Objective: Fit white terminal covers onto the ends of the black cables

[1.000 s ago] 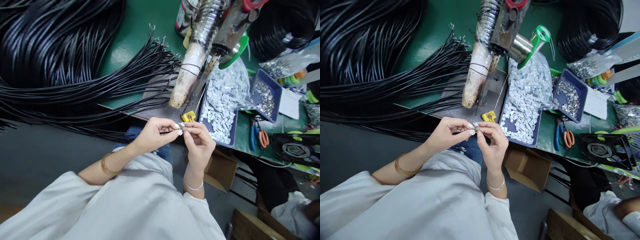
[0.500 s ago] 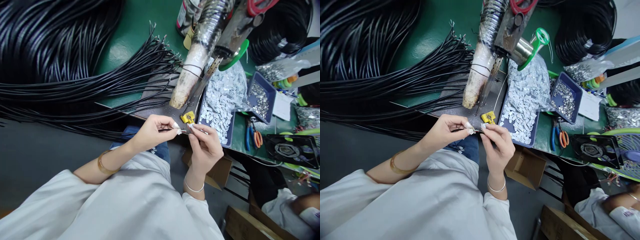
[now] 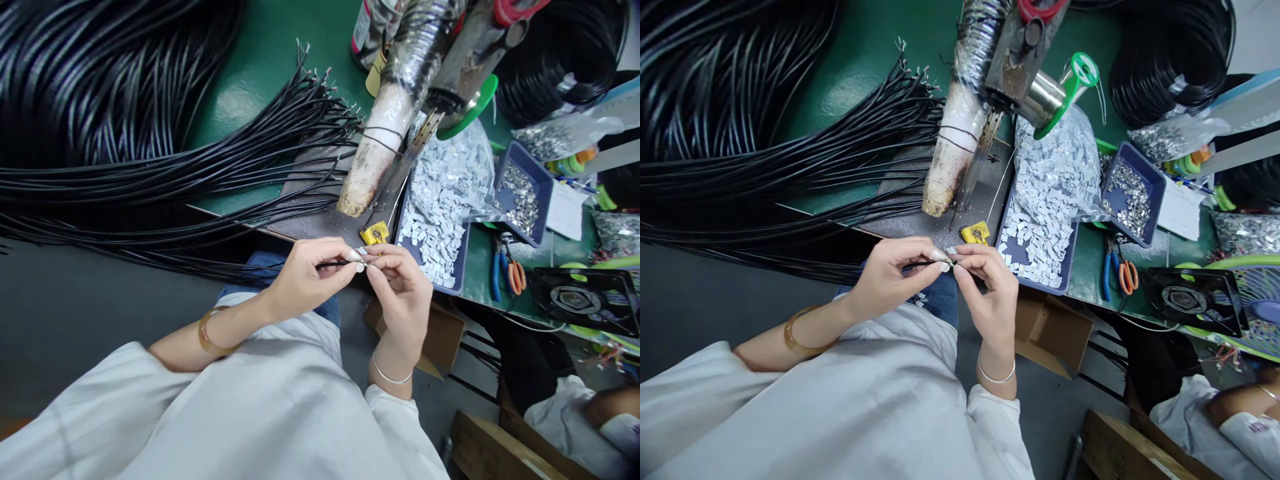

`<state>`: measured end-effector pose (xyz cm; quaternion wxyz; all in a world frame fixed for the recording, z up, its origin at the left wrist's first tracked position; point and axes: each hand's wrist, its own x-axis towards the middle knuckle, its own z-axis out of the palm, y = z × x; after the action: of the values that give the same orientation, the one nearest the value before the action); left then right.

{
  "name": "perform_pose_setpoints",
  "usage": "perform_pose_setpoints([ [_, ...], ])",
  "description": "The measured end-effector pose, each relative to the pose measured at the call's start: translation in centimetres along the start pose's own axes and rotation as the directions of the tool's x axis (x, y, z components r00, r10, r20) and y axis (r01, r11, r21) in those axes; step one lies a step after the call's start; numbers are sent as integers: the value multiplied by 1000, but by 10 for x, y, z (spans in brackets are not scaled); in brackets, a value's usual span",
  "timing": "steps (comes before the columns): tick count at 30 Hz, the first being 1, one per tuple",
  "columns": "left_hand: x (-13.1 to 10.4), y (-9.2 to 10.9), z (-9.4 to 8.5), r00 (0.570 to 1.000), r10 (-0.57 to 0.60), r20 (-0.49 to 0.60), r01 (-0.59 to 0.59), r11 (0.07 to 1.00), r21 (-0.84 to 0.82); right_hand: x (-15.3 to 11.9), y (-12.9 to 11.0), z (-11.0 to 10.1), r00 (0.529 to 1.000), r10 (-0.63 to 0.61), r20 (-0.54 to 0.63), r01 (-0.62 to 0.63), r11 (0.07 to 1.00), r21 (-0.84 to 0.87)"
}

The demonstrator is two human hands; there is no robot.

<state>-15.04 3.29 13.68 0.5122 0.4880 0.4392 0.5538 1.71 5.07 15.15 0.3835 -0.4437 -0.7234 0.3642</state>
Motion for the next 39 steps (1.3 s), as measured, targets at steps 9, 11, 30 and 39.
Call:
perform_pose_setpoints([
  [9,12,-2,-9,970,-236,55,240,901,-361,1,3,5,826,-301,-476,196,946,-259],
  [11,14,0,-8,962,-271,44,267,886,-380,-3,0,12,808,-416,-418,310,903,-299],
  [30,18,0,-1,973,-205,-109,179,961,-211,6,16,31,866,-402,-298,285,886,-366],
  [39,22,-3,7,967,-101,-234,93,995,-43,13,25,36,768,-584,-264,384,749,-540],
])
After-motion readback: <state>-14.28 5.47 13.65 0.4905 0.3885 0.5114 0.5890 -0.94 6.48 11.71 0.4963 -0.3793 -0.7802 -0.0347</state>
